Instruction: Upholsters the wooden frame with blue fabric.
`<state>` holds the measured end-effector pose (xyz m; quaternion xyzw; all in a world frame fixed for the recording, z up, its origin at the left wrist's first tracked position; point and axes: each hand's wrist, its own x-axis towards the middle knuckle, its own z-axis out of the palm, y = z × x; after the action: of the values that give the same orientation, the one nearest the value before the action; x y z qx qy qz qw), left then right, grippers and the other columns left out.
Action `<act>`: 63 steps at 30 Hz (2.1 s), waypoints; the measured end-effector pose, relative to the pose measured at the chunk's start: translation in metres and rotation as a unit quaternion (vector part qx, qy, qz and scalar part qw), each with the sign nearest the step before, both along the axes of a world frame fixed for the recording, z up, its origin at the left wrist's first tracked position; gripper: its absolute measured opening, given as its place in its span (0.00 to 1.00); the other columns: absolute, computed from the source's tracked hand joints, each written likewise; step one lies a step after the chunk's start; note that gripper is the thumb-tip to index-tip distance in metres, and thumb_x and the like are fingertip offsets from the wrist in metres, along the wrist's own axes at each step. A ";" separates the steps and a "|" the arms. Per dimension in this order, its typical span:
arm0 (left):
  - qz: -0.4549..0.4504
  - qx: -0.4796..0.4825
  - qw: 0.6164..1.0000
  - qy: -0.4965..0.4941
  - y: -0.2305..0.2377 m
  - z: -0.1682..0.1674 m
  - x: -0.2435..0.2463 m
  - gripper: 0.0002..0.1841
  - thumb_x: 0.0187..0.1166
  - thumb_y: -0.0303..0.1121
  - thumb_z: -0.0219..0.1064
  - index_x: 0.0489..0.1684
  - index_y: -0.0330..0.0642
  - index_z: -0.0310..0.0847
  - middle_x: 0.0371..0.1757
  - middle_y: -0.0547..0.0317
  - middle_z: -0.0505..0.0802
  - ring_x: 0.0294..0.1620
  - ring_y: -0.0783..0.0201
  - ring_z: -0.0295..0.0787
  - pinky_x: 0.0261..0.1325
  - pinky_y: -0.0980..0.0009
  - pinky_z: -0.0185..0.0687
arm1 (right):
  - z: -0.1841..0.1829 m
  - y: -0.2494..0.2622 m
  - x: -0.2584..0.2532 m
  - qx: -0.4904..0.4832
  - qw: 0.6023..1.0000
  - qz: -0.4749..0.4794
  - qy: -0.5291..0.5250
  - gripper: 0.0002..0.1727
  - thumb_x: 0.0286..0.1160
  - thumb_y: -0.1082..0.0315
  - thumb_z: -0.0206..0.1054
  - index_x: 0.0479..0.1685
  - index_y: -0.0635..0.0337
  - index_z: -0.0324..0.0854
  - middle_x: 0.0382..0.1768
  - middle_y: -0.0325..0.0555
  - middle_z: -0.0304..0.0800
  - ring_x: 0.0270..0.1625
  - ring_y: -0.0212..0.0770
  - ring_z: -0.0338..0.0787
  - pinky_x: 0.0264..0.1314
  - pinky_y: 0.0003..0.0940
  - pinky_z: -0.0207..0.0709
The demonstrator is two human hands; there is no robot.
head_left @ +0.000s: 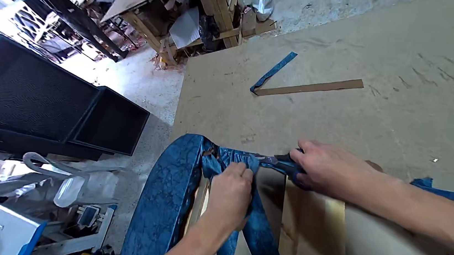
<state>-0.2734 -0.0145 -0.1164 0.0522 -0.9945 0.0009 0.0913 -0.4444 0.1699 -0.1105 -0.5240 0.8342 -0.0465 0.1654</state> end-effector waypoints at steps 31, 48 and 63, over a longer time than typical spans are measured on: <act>0.056 0.089 0.988 0.111 0.011 0.000 0.003 0.02 0.81 0.29 0.67 0.38 0.43 0.83 0.40 0.58 0.88 0.24 0.65 0.87 0.20 0.69 0.84 | -0.015 -0.003 -0.004 -0.089 0.990 0.026 0.103 0.20 0.52 0.45 0.77 0.37 0.47 0.83 0.36 0.41 0.78 0.34 0.46 0.84 0.31 0.44 0.77; 0.022 0.144 0.985 0.092 0.014 0.008 -0.001 0.02 0.76 0.24 0.69 0.36 0.41 0.85 0.36 0.58 0.86 0.30 0.64 0.87 0.26 0.70 0.85 | -0.016 -0.023 -0.049 -0.090 0.989 0.099 0.066 0.21 0.59 0.46 0.76 0.46 0.47 0.86 0.36 0.40 0.77 0.30 0.42 0.83 0.24 0.41 0.77; 0.048 0.257 0.965 0.017 0.019 0.012 0.003 0.03 0.74 0.24 0.71 0.36 0.43 0.84 0.37 0.60 0.87 0.33 0.65 0.89 0.31 0.66 0.89 | -0.023 -0.040 -0.009 -0.065 0.991 0.101 0.052 0.10 0.69 0.56 0.75 0.39 0.50 0.85 0.31 0.43 0.79 0.28 0.45 0.85 0.23 0.42 0.77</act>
<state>-0.2704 0.0041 -0.1039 0.1221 -0.9558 -0.2512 0.0915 -0.4539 0.1303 -0.1330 -0.6168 0.7797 -0.0571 0.0914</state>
